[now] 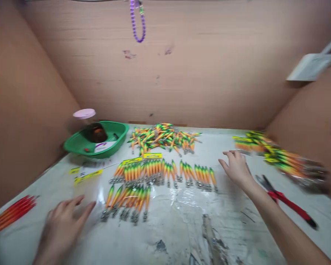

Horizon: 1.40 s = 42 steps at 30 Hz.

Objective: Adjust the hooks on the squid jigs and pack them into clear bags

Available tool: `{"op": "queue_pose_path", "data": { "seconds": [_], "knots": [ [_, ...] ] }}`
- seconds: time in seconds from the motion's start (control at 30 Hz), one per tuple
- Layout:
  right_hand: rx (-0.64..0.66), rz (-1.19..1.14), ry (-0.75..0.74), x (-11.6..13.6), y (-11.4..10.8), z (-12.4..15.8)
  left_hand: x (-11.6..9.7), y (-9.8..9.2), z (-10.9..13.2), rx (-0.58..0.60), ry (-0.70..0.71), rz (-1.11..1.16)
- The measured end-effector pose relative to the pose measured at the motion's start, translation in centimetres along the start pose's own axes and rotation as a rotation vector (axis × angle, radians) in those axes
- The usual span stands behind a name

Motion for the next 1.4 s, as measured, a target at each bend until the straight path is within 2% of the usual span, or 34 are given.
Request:
{"op": "queue_pose_path", "data": {
  "seconds": [0.07, 0.17, 0.23, 0.3, 0.4, 0.53, 0.6, 0.63, 0.73, 0.83, 0.93, 1.03, 1.13, 1.23, 1.33, 1.4],
  "knots": [
    [0.104, -0.085, -0.108, 2.6, 0.6, 3.0, -1.3, -0.3, -1.6, 0.030, 0.016, -0.036],
    [0.249, -0.211, -0.365, 7.5, 0.7, 8.7, -4.3, 0.6, -4.1, 0.139, 0.100, 0.044],
    [0.288, -0.248, -0.414, 10.4, 0.9, 11.5, -6.3, 1.5, -5.3, 0.195, 0.148, 0.079],
    [0.280, -0.237, -0.440, 12.2, 1.9, 12.5, -8.2, 1.9, -5.7, 0.196, 0.187, 0.097],
    [0.209, -0.192, -0.564, 13.2, 4.3, 11.6, -10.6, 1.6, -4.8, 0.185, 0.370, 0.150],
    [0.213, -0.219, -0.703, 13.2, 7.0, 9.0, -12.6, 1.6, -2.2, 0.307, 0.811, 0.186],
    [0.239, -0.275, -0.757, 13.3, 7.5, 8.2, -13.2, 2.2, -1.3, 0.285, 0.974, 0.148],
    [0.249, -0.309, -0.771, 13.4, 7.6, 7.9, -13.5, 2.5, -1.0, 0.246, 1.013, 0.131],
    [0.258, -0.429, -0.747, 13.5, 7.7, 7.1, -14.3, 3.4, -1.5, 0.114, 1.010, 0.132],
    [0.249, -0.567, -0.641, 13.6, 7.8, 5.4, -15.7, 3.7, -3.6, 0.037, 0.966, 0.172],
    [0.233, -0.694, -0.520, 14.0, 7.6, 2.9, -17.7, 2.8, -6.4, -0.039, 0.923, 0.257],
    [0.192, -0.768, -0.451, 14.5, 5.4, 2.0, -19.0, 1.1, -7.5, -0.084, 0.962, 0.367],
    [0.168, -0.769, -0.447, 14.3, 1.5, 5.2, -18.2, -0.4, -4.8, -0.094, 1.070, 0.476],
    [0.229, -0.734, -0.492, 13.3, -1.7, 12.2, -15.4, -0.5, 0.8, -0.108, 1.254, 0.609],
    [0.338, -0.671, -0.464, 11.4, -2.5, 19.3, -12.9, 0.6, 6.5, -0.105, 1.350, 0.625],
    [0.390, -0.576, -0.479, 10.3, -2.4, 22.7, -12.0, 1.5, 9.2, -0.106, 1.373, 0.581]
  ]
}}
Point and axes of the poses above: each hand's wrist, its own z-axis away from the middle knuckle, its own y-axis out of the palm, x = y × z, the point moved 1 cm from there along -z, towards the middle knuckle, and after that the axes turned 7 degrees about -z, right-handed, at the moved point
